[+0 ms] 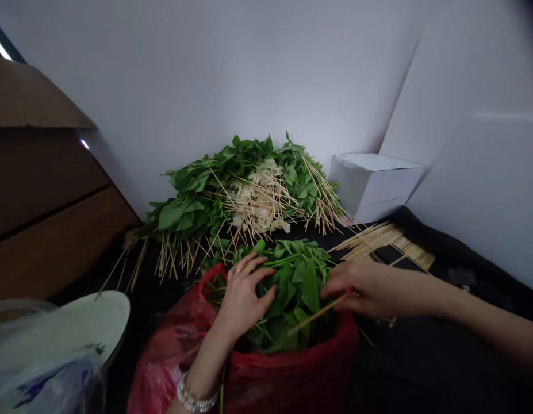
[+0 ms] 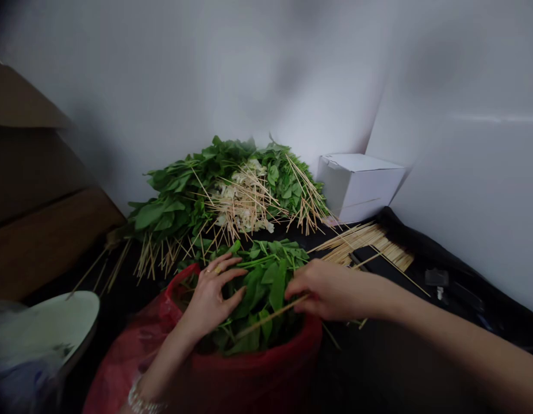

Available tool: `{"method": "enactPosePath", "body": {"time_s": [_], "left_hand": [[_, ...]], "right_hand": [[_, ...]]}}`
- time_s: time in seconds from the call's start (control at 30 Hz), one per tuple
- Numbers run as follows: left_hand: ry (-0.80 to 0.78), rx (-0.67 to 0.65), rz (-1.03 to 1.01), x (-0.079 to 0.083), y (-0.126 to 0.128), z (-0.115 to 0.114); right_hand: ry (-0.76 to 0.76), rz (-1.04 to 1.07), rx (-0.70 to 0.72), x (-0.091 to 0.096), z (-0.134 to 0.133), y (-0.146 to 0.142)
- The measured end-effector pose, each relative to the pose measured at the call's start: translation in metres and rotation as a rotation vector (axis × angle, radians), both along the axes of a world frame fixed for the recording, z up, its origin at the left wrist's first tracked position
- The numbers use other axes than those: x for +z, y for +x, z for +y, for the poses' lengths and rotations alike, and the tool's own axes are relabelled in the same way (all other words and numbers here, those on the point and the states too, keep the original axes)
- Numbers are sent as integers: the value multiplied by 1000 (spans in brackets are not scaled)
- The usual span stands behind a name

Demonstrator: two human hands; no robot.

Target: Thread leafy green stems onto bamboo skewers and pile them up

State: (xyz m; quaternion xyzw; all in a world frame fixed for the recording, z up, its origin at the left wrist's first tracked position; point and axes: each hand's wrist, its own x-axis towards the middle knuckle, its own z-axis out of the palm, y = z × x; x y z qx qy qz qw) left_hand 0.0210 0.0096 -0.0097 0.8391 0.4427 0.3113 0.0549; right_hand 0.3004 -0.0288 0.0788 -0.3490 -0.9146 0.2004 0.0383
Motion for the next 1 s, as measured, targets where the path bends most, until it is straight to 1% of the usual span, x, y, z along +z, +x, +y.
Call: {"method": "enactPosePath", "body": {"time_s": [0.07, 0.1, 0.2, 0.27, 0.3, 0.4, 0.5, 0.57, 0.6, 0.67, 0.73, 0.8, 0.83, 0.87, 0.9, 0.93, 1.0], "left_hand": [[1, 4, -25, 0, -1, 1], [2, 3, -30, -1, -1, 1], [13, -4, -23, -1, -1, 2], [14, -9, -21, 0, -2, 2], [8, -11, -20, 0, -2, 2], [-46, -18, -3, 1, -2, 2], [-136, -30, 34, -1, -4, 1], [-168, -35, 38, -1, -4, 1], [-169, -35, 18, -1, -5, 2], [-138, -28, -78, 2, -6, 3], [-68, 8, -240, 6, -7, 4], [-10, 60, -420, 12, -8, 4], [-18, 82, -514, 14, -9, 4], [-62, 95, -607, 16, -9, 3], [-141, 96, -697, 17, -8, 2], [-248, 83, -782, 18, -8, 1], [-482, 25, -923, 18, -6, -1]], "right_hand": [[-16, 120, -67, 9, 16, 3], [10, 169, -98, 10, 25, 2], [144, 217, -126, 0, 53, -15], [223, 155, -149, -14, 68, -32], [256, 105, -183, -21, 74, -41], [290, -88, -218, -43, 84, -57], [258, -165, -195, -57, 87, -54], [248, -178, -196, -59, 89, -44], [251, -173, -208, -57, 90, -38], [273, -144, -253, -48, 93, -28], [307, -92, -295, -34, 93, -25], [347, 15, -298, -23, 89, -29], [368, 115, -274, -20, 85, -34], [387, 214, -237, -18, 80, -40], [405, 293, -194, -19, 74, -47], [436, 346, -159, -22, 68, -55], [498, 380, -125, -31, 56, -69]]}}
